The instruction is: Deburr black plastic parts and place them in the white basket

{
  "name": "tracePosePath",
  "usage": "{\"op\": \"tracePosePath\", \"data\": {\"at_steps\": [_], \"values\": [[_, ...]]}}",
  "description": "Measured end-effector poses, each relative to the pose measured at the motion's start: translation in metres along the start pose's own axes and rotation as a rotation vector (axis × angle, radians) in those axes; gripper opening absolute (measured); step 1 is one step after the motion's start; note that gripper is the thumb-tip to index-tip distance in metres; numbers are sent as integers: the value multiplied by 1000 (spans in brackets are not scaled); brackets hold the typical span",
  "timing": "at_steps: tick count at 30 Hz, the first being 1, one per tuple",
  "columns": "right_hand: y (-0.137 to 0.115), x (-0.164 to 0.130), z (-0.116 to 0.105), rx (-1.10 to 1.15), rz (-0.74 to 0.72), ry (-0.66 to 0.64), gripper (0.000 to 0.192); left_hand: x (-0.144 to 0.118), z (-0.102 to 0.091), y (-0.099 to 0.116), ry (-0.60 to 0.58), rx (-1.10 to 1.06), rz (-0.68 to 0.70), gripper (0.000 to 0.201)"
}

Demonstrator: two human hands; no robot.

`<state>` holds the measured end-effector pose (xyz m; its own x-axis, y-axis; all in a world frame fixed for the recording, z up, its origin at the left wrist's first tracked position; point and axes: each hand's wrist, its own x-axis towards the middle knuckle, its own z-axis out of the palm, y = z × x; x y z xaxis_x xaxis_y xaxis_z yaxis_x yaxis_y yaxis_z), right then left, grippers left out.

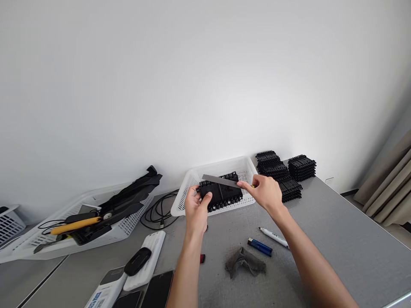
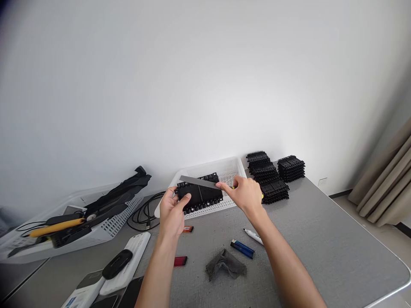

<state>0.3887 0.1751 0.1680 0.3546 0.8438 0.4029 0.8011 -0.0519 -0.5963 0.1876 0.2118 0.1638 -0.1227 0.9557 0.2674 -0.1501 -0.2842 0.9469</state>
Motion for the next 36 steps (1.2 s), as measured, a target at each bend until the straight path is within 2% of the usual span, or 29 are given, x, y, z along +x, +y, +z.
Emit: {"op": "tracePosePath", "data": {"at_steps": [5, 13, 19, 27, 33, 36], "values": [[20, 9, -9, -16, 57, 45, 70, 3, -1, 0, 52, 44, -18, 44], [0, 0, -1, 15, 6, -25, 70, 0, 2, 2, 13, 34, 0, 43], [24, 11, -10, 4, 61, 27, 70, 3, -1, 2, 58, 58, -20, 42], [-7, -5, 3, -14, -40, -53, 68, -2, 5, 0, -10, 75, 0, 39], [13, 6, -3, -12, 26, -12, 70, 3, 0, 0, 61, 50, -9, 42], [10, 3, -3, -3, 2, -18, 70, 3, 2, -2, 53, 68, -23, 40]]}}
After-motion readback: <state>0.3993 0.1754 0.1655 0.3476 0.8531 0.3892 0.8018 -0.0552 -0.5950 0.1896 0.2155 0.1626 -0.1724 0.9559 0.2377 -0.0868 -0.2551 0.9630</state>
